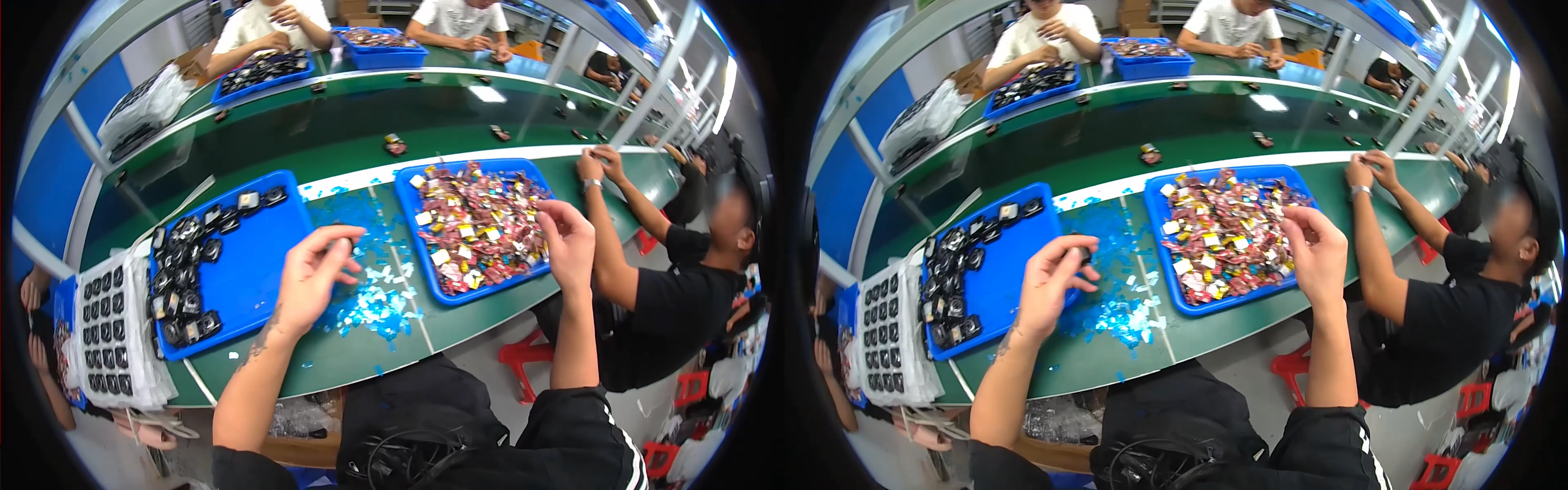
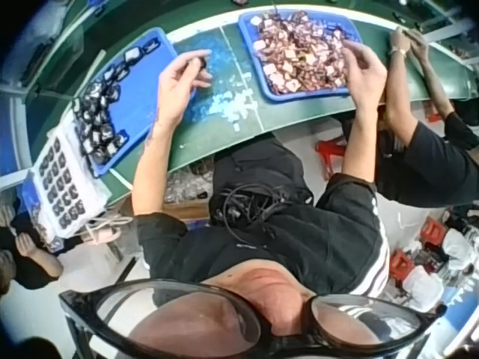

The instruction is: Assembling small electronic components, possibly smart watch parts, at a factory assembly line.

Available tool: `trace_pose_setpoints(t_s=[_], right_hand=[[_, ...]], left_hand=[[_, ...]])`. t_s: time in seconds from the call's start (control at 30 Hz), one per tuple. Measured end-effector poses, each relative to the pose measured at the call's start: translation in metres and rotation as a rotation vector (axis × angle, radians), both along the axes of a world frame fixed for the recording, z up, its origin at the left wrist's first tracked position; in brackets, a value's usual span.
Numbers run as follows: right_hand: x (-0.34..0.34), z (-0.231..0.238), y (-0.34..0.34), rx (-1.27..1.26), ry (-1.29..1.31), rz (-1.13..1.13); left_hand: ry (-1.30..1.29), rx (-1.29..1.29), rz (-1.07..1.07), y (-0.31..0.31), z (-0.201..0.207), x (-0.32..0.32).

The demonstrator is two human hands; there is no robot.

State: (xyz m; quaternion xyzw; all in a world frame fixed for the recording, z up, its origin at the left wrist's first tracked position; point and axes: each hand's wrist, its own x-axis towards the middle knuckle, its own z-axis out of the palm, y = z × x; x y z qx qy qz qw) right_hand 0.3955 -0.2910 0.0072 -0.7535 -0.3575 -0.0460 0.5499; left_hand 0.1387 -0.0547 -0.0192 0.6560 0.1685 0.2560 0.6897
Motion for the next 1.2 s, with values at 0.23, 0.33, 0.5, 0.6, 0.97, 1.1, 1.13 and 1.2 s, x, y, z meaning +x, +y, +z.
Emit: trace_pose_setpoints(t_s=[0.23, 0.33, 0.5, 0.6, 0.97, 1.1, 1.13, 1.2], right_hand=[[-0.089, -0.002, 0.07, 0.069, 0.514, 0.648], [-0.105, -0.015, 0.091, 0.101, 0.575, 0.767], [-0.115, -0.014, 0.105, 0.113, 0.575, 0.734], [-0.118, -0.016, 0.109, 0.096, 0.518, 0.698], [-0.127, -0.014, 0.098, -0.118, -0.225, 0.476], [-0.119, -0.021, 0.097, -0.07, 0.206, 0.564], [-0.119, -0.024, 0.096, 0.074, 0.482, 0.647], [-0.118, -0.028, 0.099, 0.116, 0.522, 0.796]], left_hand=[[0.062, 0.313, -0.17, -0.016, 0.011, 0.002], [0.023, 0.265, -0.19, -0.011, 0.003, 0.002], [0.047, 0.332, -0.046, -0.005, 0.003, 0.0], [-0.011, 0.352, -0.024, -0.004, -0.003, 0.003], [0.016, 0.069, 0.037, -0.001, -0.003, 0.003], [0.038, -0.202, -0.141, -0.003, 0.002, 0.0], [0.037, -0.202, -0.149, -0.002, 0.002, 0.0], [0.042, -0.242, -0.283, -0.001, 0.0, -0.001]])
